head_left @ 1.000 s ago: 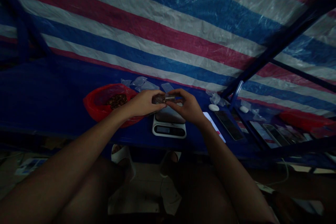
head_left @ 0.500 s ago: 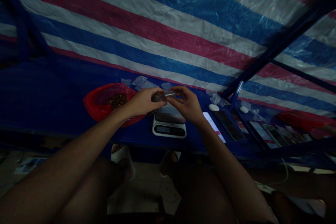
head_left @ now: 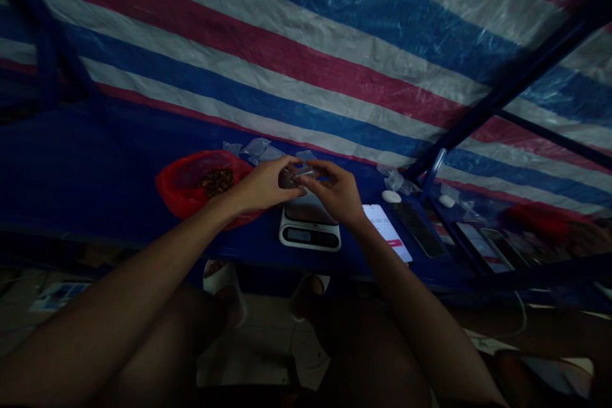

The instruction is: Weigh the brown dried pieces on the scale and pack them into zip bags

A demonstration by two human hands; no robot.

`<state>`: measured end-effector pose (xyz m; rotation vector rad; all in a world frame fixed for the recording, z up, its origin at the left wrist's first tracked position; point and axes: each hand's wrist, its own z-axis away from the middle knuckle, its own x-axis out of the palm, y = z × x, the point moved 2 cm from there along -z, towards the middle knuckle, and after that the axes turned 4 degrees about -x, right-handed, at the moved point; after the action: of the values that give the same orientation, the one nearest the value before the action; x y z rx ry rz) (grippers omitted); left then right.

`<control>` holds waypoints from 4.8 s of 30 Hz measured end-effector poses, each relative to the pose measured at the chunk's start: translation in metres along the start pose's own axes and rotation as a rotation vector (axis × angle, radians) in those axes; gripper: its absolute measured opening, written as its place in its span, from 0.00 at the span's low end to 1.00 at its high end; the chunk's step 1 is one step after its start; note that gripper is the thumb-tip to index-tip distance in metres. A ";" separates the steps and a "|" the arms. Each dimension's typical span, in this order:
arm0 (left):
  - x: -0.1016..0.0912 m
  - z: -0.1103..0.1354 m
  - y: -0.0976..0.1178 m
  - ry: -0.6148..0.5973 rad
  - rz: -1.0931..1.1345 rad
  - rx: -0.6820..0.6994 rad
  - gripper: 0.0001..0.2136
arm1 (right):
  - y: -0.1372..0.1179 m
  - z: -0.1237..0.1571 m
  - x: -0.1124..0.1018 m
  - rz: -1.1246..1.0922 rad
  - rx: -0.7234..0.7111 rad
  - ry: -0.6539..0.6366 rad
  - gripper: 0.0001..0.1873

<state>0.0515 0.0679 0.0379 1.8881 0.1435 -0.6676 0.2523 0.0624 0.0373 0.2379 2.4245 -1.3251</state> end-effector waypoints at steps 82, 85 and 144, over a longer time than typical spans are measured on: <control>0.012 0.018 0.010 0.007 0.287 -0.128 0.21 | -0.035 -0.003 -0.018 -0.173 -0.017 0.008 0.24; 0.011 0.018 0.013 0.022 0.337 -0.109 0.25 | -0.028 -0.004 -0.016 -0.259 0.006 0.074 0.26; -0.007 0.018 0.011 0.293 0.428 -0.110 0.23 | -0.025 -0.001 -0.008 -0.082 -0.153 0.008 0.14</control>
<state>0.0429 0.0486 0.0457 1.8218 -0.0377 -0.0902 0.2513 0.0493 0.0602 0.1047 2.5514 -1.1658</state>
